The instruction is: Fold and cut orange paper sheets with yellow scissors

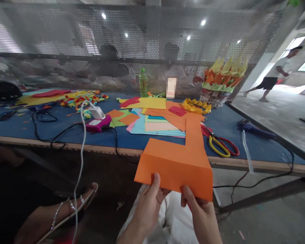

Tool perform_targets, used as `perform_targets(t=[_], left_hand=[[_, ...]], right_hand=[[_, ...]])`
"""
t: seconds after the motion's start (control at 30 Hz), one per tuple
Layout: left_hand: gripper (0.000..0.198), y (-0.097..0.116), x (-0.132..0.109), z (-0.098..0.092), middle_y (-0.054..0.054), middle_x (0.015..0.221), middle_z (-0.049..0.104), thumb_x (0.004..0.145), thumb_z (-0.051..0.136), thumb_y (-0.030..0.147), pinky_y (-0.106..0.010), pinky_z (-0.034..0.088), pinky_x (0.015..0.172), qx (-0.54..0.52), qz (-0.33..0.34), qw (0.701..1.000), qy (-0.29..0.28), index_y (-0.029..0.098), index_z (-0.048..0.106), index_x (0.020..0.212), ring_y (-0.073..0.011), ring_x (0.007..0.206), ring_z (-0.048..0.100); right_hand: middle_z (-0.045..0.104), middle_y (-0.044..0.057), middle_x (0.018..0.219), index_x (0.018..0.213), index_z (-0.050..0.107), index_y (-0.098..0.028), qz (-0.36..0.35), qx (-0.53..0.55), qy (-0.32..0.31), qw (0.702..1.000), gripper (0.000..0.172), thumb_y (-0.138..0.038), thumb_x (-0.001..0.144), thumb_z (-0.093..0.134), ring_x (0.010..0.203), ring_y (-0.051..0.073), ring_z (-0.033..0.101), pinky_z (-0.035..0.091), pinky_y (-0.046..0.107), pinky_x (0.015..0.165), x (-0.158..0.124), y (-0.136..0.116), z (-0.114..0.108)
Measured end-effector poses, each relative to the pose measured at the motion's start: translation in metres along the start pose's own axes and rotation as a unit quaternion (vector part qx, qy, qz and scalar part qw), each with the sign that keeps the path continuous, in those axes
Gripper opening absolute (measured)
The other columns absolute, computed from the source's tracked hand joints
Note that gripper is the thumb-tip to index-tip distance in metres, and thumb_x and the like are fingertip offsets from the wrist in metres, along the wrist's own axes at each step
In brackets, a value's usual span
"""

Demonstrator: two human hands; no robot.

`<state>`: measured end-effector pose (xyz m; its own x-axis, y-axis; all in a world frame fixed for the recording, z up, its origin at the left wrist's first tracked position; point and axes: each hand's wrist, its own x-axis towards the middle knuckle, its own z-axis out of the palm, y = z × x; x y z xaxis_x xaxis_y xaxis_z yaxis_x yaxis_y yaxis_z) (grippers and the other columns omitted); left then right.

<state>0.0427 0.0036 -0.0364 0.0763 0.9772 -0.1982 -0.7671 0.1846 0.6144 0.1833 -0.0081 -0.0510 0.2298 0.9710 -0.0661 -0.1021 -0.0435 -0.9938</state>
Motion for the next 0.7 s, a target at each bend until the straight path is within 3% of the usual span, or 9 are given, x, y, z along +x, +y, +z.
perform_targets(t=[0.13,0.27,0.5,0.7], left_hand=[[0.048,0.011,0.004,0.003,-0.011,0.131,0.07,0.098,0.057,0.045,-0.045,0.047,0.108,-0.051,0.007,0.999,-0.015,0.023,0.057,0.14,-0.0302,0.13,0.058],[0.048,0.019,0.004,0.0,-0.003,0.134,0.069,0.1,0.054,0.042,-0.039,0.052,0.103,-0.084,0.011,0.996,0.017,0.033,0.05,0.146,-0.0264,0.127,0.061],[0.048,0.039,0.005,-0.009,-0.008,0.123,0.075,0.104,0.038,0.049,-0.031,0.059,0.087,-0.066,0.007,0.994,0.09,0.022,0.063,0.135,-0.0219,0.111,0.07],[0.066,0.063,0.007,-0.023,-0.012,0.128,0.072,0.1,0.035,0.064,-0.027,0.058,0.089,-0.051,0.104,0.985,0.131,0.014,0.073,0.116,-0.0217,0.116,0.068]], right_hand=[[0.058,0.002,0.059,0.055,0.057,-0.02,-0.003,-0.022,-0.033,0.999,0.046,-0.055,0.081,0.072,0.06,0.016,0.057,0.048,0.025,0.061,0.003,0.002,-0.004],[0.057,0.002,0.058,0.054,0.057,-0.02,-0.004,-0.031,-0.039,0.999,0.047,-0.055,0.082,0.07,0.059,0.016,0.056,0.047,0.025,0.058,0.005,0.003,-0.008],[0.057,0.002,0.059,0.054,0.056,-0.02,-0.001,-0.035,-0.039,0.999,0.047,-0.055,0.083,0.07,0.06,0.015,0.056,0.046,0.025,0.06,0.004,-0.003,-0.009],[0.055,0.002,0.058,0.054,0.057,-0.02,-0.009,-0.026,0.007,1.0,0.049,-0.057,0.083,0.07,0.065,0.016,0.055,0.047,0.026,0.067,0.01,-0.002,-0.016]])
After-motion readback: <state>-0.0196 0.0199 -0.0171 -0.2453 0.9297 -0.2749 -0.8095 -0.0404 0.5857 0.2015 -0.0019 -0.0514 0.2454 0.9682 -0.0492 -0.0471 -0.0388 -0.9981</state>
